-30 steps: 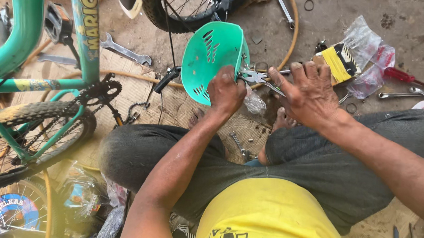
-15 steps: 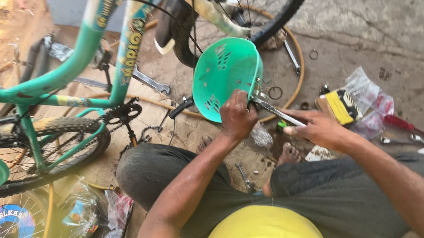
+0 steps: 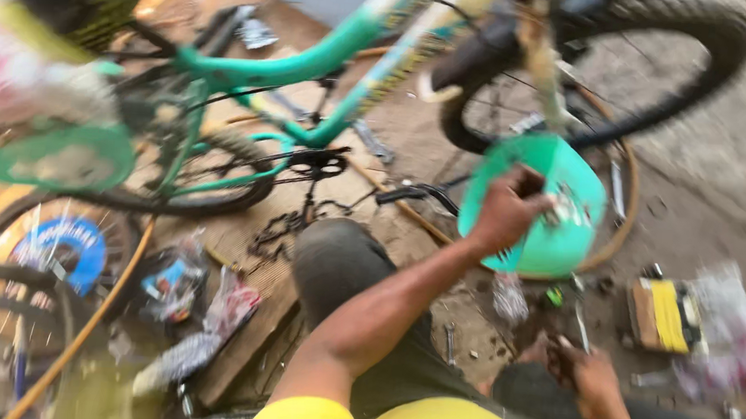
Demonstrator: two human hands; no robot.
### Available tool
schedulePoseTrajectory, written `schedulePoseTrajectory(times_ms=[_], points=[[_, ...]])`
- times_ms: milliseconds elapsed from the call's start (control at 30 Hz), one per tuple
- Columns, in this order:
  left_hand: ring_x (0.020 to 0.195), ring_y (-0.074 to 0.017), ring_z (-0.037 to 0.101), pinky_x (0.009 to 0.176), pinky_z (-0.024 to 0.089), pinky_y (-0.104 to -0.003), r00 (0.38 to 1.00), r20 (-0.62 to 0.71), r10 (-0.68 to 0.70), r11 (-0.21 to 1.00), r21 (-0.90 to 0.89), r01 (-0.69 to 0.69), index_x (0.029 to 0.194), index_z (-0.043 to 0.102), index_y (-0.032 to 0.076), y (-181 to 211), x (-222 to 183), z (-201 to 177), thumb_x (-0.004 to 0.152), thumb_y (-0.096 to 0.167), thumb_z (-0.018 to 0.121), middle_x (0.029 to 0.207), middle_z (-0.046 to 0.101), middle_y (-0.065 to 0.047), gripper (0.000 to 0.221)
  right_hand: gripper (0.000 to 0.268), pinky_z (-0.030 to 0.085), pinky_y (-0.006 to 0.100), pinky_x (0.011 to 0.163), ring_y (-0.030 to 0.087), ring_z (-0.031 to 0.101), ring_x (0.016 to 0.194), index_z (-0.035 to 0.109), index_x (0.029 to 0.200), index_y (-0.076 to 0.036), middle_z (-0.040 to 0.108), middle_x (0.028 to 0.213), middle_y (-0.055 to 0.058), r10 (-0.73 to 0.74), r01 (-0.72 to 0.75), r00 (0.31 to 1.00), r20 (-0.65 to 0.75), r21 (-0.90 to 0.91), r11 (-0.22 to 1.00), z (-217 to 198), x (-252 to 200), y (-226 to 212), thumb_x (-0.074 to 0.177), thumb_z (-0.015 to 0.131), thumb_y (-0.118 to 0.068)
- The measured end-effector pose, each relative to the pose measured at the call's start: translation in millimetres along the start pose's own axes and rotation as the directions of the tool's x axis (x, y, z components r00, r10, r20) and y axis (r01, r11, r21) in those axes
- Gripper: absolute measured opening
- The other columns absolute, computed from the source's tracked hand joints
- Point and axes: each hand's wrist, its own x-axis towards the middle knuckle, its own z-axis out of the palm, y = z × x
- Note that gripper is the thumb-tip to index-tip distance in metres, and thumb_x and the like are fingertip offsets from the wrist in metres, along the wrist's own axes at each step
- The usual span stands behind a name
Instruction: The person attaches a green plastic basket to the front of a bicycle using pliers. They position the basket, manipulate small fasteners by hand, and use pliers to secure the attachment points to the frame.
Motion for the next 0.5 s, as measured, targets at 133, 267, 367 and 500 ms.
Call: schedulePoseTrajectory(times_ms=[133,267,367,500], points=[[0.087,-0.0154,0.066,0.074,0.057,-0.030,0.987,-0.027,-0.156,0.977,-0.150,0.150,0.117,0.066,-0.007,-45.6,1.2,5.5,0.091,0.002,0.071,0.105,0.070,-0.014,0.028,0.029,0.042,0.032,0.054,0.020,0.054,0.066,0.066,0.119,-0.002,0.064,0.086,0.012,-0.080,0.077,0.997,0.004,0.216,0.973,-18.6,5.4,-19.0,0.109,0.053,-0.026],[0.084,-0.0221,0.069,0.066,0.063,-0.033,0.966,0.108,-0.234,0.971,-0.016,0.237,0.123,0.069,-0.011,-53.0,-11.4,11.4,0.102,0.014,0.060,0.120,0.065,-0.016,0.034,0.020,0.043,0.032,0.056,0.020,0.056,0.071,0.055,0.119,-0.010,0.061,0.087,0.008,-0.244,0.233,0.970,-0.004,0.318,0.919,-29.0,-2.7,-73.9,0.113,0.046,-0.027],[0.080,-0.0275,0.067,0.065,0.062,-0.040,0.924,0.203,-0.324,0.931,-0.108,0.350,0.132,0.060,-0.012,-39.1,-21.1,21.3,0.108,0.023,0.054,0.119,0.064,-0.027,0.042,0.017,0.046,0.036,0.062,0.020,0.056,0.076,0.053,0.119,-0.010,0.059,0.093,0.005,-0.316,0.323,0.946,-0.070,0.291,0.901,-29.6,-1.1,-116.4,0.117,0.047,-0.025],[0.089,-0.0199,0.070,0.078,0.064,-0.038,0.897,0.172,-0.408,0.908,-0.029,0.419,0.135,0.057,-0.008,2.4,-25.6,19.2,0.111,0.040,0.051,0.121,0.065,-0.017,0.054,0.015,0.044,0.034,0.065,0.016,0.054,0.080,0.056,0.119,-0.011,0.058,0.098,-0.001,-0.339,0.321,0.941,0.005,0.300,0.898,-13.9,12.6,-144.7,0.119,0.052,-0.026]])
